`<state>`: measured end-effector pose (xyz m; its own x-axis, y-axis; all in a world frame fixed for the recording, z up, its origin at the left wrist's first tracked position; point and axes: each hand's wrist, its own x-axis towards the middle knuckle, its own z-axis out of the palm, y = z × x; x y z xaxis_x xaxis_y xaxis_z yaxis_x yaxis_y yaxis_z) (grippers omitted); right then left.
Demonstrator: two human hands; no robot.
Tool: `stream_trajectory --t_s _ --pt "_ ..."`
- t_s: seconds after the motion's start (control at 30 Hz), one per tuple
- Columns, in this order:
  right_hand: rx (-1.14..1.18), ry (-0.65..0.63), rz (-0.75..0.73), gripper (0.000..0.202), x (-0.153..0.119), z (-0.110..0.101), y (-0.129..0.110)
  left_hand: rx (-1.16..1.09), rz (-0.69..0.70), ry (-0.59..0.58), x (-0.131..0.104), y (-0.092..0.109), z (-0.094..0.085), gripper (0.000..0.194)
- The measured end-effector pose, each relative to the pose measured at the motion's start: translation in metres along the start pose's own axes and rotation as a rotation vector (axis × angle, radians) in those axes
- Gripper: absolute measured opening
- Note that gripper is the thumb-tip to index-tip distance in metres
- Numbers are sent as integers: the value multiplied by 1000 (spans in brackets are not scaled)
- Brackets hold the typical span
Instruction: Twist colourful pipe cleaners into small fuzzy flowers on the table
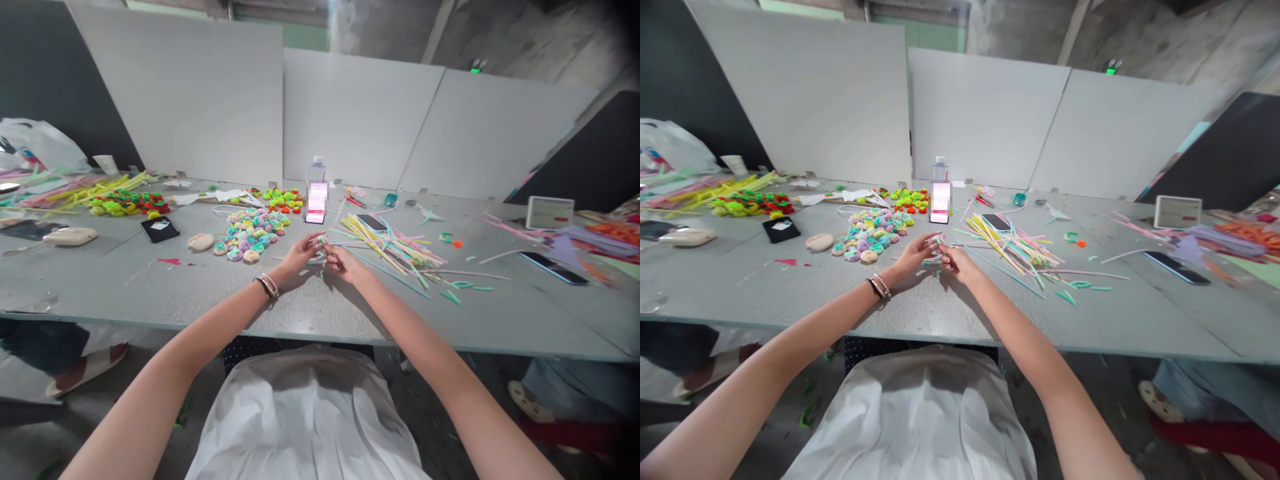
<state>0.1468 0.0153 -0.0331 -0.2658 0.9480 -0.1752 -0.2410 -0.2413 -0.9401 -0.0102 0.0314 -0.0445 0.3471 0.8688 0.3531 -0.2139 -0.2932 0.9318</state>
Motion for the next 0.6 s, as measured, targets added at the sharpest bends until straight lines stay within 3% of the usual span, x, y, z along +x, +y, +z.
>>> stream_trajectory --t_s 0.37,0.6 --pt "-42 4 59 40 8 1 14 7 -22 -34 -4 7 0 48" --pt "-126 65 -41 42 8 3 17 -26 -87 -50 -3 0 2 44"
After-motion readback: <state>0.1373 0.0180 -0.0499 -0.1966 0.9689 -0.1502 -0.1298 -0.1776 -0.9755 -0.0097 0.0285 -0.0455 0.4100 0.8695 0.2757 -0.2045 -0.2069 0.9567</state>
